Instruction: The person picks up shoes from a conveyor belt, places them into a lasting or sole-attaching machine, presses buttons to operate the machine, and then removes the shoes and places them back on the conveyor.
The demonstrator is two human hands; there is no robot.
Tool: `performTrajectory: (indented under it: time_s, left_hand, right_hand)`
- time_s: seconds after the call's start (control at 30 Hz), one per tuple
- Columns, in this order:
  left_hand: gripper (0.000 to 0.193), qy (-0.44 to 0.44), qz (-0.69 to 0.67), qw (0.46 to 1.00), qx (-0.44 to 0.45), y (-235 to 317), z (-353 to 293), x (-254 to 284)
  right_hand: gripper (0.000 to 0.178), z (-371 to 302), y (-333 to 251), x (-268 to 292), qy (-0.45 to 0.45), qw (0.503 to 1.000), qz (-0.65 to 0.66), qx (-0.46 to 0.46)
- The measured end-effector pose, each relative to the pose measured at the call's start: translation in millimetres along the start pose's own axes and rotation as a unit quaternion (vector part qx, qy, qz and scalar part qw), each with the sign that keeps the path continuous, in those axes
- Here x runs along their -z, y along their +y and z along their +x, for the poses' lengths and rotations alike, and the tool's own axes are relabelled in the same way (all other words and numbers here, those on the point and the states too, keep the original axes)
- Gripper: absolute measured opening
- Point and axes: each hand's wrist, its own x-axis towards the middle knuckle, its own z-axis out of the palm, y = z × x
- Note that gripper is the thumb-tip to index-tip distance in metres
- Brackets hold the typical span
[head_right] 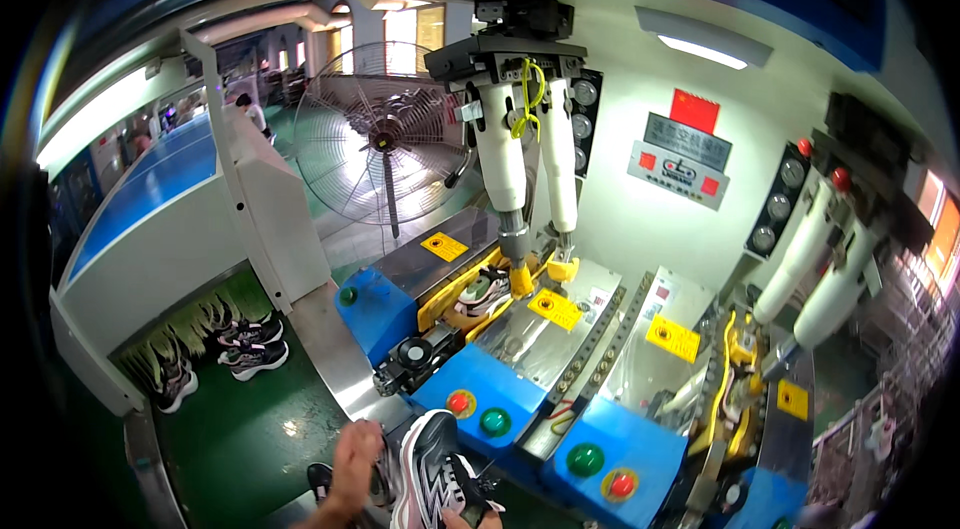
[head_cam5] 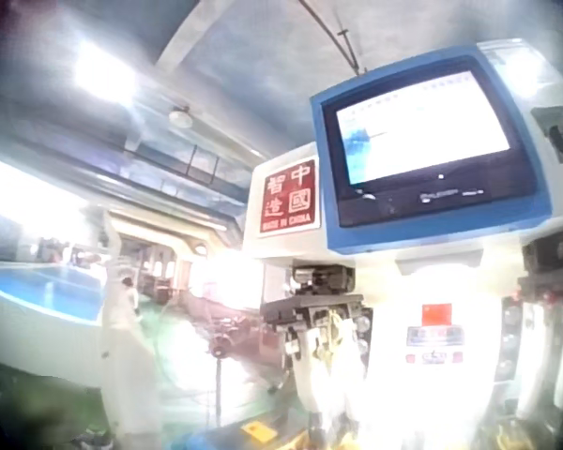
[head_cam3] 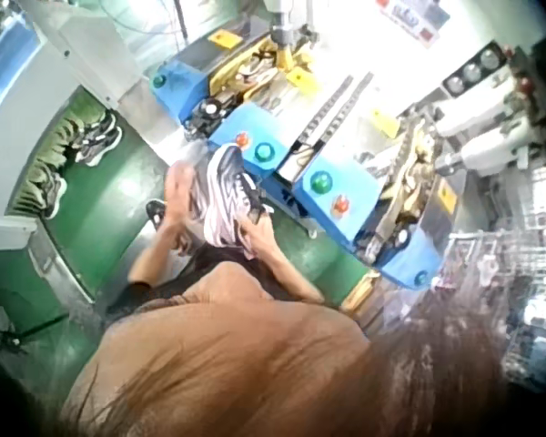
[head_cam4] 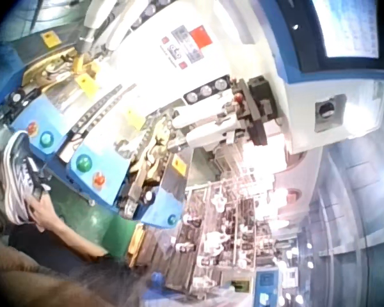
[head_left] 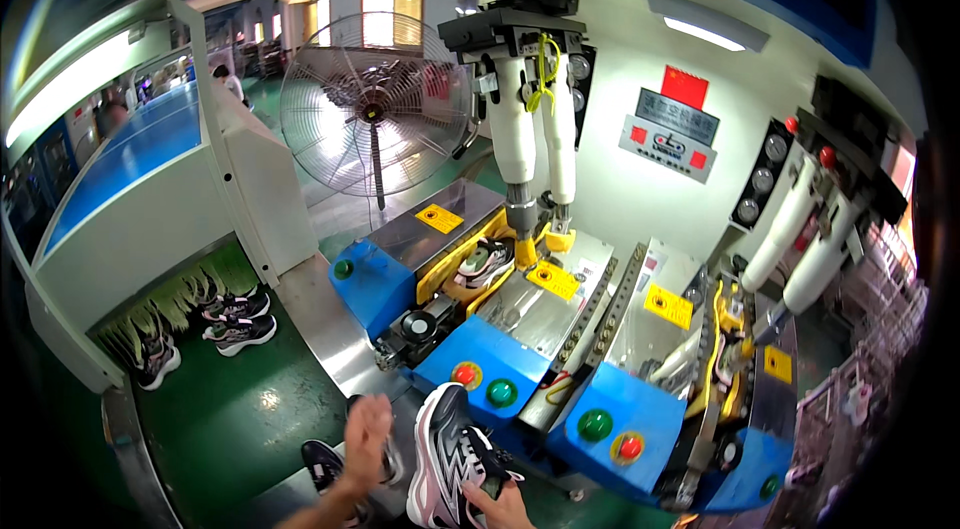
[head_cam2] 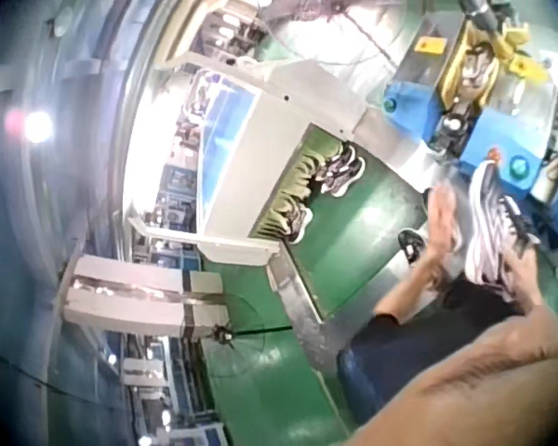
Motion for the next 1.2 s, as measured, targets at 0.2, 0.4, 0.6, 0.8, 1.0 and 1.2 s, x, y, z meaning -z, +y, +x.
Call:
performTrajectory:
  time_s: [0.2, 0.4, 0.6, 0.8, 1.0, 1.2]
  left_hand:
    - [0.078, -0.154, 0.292, 0.936, -0.117, -31, 256, -74]
    - [0.064, -0.304, 0.667, 0.569, -0.372, -95, 365, -169]
    - [0.042, -0.213, 0.279, 0.935, -0.038, -63, 420, -148]
    - [0.043, -0.053, -0.202, 0.957, 0.199, 21, 319, -2]
    - [0.051, 0.104, -0.312, 0.943, 0.044, -2, 213, 159]
    - [0.055, 0.374, -0.009, 0.907, 0.193, -3, 98, 214]
  right_hand:
    - [0.033, 34, -33, -1, 0.066, 0.995, 0.035, 0.065]
    - [0.088, 68, -61, -9, 0.137, 0.969, -0.144, -0.149]
    - [0.060, 93, -82, -21, 0.165, 0.978, -0.095, -0.081]
    - [0.043, 218, -91, -37, 0.180, 0.974, 0.062, -0.125]
    - [0.023, 442, -119, 5, 0.121, 0.966, 0.108, -0.201]
    - [0.057, 529, -3, -35, 0.436, 0.765, -0.452, 0.143]
